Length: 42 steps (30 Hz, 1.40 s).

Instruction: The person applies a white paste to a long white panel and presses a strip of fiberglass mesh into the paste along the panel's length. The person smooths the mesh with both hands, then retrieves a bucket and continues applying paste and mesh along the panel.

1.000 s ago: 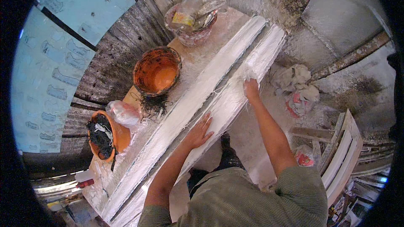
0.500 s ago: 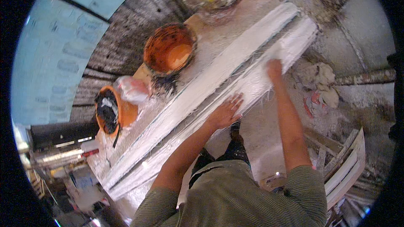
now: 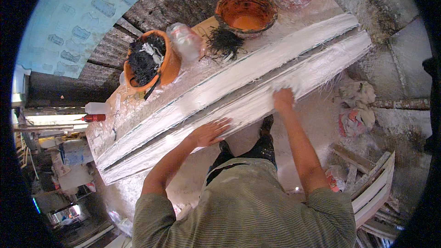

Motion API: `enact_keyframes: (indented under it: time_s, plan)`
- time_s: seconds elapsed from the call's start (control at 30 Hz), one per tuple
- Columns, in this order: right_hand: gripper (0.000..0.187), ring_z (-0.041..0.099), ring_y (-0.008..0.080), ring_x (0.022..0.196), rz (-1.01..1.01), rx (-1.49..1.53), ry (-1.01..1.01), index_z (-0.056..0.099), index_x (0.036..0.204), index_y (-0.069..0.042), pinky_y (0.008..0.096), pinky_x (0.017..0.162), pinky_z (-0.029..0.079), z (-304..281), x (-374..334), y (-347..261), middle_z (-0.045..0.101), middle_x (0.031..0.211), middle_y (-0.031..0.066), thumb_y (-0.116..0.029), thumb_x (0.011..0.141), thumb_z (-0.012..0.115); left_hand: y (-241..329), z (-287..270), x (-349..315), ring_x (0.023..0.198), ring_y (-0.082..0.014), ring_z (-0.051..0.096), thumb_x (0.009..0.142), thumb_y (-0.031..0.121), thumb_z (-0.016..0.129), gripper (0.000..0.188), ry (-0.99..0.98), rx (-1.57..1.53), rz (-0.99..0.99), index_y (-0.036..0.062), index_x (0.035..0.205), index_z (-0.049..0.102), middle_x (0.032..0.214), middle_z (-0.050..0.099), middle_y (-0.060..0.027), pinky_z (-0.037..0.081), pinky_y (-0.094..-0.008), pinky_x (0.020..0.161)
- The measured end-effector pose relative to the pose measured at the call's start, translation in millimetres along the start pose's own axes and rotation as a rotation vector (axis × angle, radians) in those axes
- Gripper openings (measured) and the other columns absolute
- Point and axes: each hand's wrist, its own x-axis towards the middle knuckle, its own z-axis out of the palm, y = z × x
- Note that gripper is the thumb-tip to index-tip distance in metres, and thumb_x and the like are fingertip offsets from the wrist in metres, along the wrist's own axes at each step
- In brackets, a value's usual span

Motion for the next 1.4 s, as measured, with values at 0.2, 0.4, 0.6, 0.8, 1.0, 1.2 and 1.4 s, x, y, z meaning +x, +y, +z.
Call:
enact_keyframes:
  time_s: [0.2,0.4,0.6,0.8,1.0,1.2,1.4]
  plan:
    - [0.050,0.057,0.0453,0.111,-0.265,0.076,-0.109,0.068,0.107,0.003,0.0570,0.101,0.040,45,-152,-159,0.062,0.113,0.0274,-0.041,0.094,0.048,-9,35,-160,0.147,-0.0328,0.020,0.100,0.032,0.046,0.060,0.059,-0.050,-0.091,0.0060,0.150,0.026,0.161,0.015,-0.0137,0.022,-0.0441,0.120]
    - [0.054,0.056,0.0475,0.110,-0.481,0.070,-0.338,0.067,0.103,0.009,0.0611,0.091,0.046,107,-260,-262,0.059,0.110,0.0334,-0.042,0.091,0.056,5,47,-264,0.147,-0.0326,0.020,0.099,0.028,0.047,0.056,0.054,-0.030,-0.182,0.0060,0.148,0.032,0.160,0.019,-0.0135,0.021,-0.0440,0.120]
    - [0.053,0.062,0.0457,0.099,-0.366,0.112,-0.209,0.068,0.097,0.009,0.0528,0.090,0.049,96,-307,-257,0.060,0.106,0.0350,-0.042,0.091,0.055,6,48,-283,0.149,-0.0278,0.017,0.101,0.039,0.041,0.052,0.041,0.102,-0.197,0.0177,0.149,0.037,0.161,0.019,-0.0055,0.013,-0.0456,0.122]
    - [0.041,0.063,0.0462,0.096,-0.218,0.063,0.079,0.072,0.099,-0.002,0.0600,0.089,0.046,103,-243,-216,0.068,0.101,0.0231,-0.034,0.095,0.047,-6,45,-238,0.149,-0.0281,0.016,0.101,0.046,0.036,0.052,0.144,0.200,-0.074,0.0223,0.147,0.040,0.161,0.019,-0.0042,0.009,-0.0467,0.122]
    - [0.046,0.067,0.0416,0.093,-0.036,0.144,0.336,0.070,0.095,0.002,0.0581,0.083,0.050,53,-74,-68,0.069,0.092,0.0239,-0.034,0.098,0.041,-9,39,-175,0.149,-0.0273,0.015,0.101,0.052,0.033,0.057,0.194,0.251,0.023,0.0219,0.150,0.036,0.162,0.017,-0.0017,0.011,-0.0476,0.121]
    - [0.037,0.065,0.0409,0.097,-0.244,-0.164,0.151,0.068,0.101,0.004,0.0514,0.089,0.050,9,-105,-56,0.066,0.100,0.0279,-0.025,0.094,0.047,-1,26,-119,0.149,-0.0272,0.016,0.100,0.053,0.034,0.059,0.169,0.224,0.006,0.0228,0.151,0.033,0.162,0.018,-0.0008,0.011,-0.0479,0.121]
    - [0.034,0.059,0.0440,0.110,-0.248,-0.018,-0.116,0.070,0.105,0.002,0.0569,0.095,0.047,29,-188,-128,0.062,0.112,0.0300,-0.023,0.089,0.052,10,4,-22,0.148,-0.0251,0.018,0.099,0.054,0.036,0.061,0.251,0.271,0.081,0.0203,0.149,0.038,0.160,0.024,-0.0015,0.010,-0.0484,0.121]
